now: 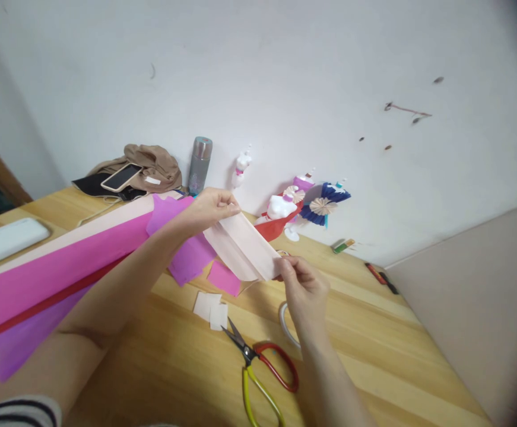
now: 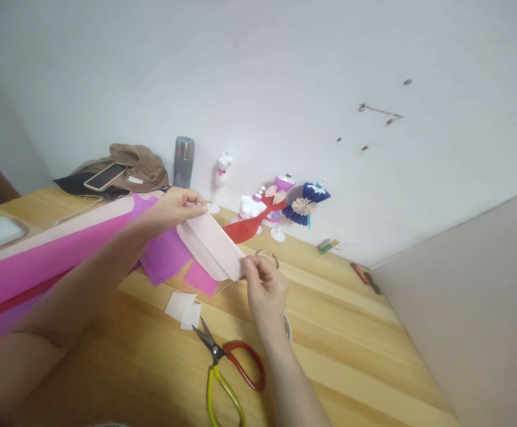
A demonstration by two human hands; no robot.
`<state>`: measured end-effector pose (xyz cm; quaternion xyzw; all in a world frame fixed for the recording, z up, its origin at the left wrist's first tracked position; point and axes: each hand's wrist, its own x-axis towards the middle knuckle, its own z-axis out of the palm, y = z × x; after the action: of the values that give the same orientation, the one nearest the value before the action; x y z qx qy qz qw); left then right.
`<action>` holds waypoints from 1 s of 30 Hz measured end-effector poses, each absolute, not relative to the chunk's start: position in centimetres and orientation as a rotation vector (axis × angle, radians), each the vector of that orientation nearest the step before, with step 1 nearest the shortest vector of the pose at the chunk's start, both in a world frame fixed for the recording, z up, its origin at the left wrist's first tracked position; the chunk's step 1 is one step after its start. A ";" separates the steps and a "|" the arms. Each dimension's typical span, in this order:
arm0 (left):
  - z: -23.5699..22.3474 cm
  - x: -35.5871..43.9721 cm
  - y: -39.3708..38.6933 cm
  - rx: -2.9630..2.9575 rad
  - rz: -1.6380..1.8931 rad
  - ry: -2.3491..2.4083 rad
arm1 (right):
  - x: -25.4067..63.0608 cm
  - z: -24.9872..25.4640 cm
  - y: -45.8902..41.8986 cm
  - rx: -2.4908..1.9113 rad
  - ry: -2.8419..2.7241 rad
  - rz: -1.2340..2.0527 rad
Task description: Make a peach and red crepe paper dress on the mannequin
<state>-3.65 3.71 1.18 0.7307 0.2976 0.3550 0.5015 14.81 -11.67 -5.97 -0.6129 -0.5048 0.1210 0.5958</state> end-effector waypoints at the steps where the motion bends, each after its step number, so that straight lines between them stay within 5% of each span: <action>1: 1.1 -3.7 3.7 1.767 0.860 0.709 | 14.8 -6.1 -11.7 -1.428 -1.172 0.287; 30: 1.4 -4.4 4.2 1.743 0.799 0.715 | 14.6 -5.5 -11.9 -1.432 -1.123 0.300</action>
<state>-4.39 4.23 1.43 0.7273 0.2983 0.3333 0.5205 14.56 -11.88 -5.50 -0.6189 -0.4851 0.1298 0.6040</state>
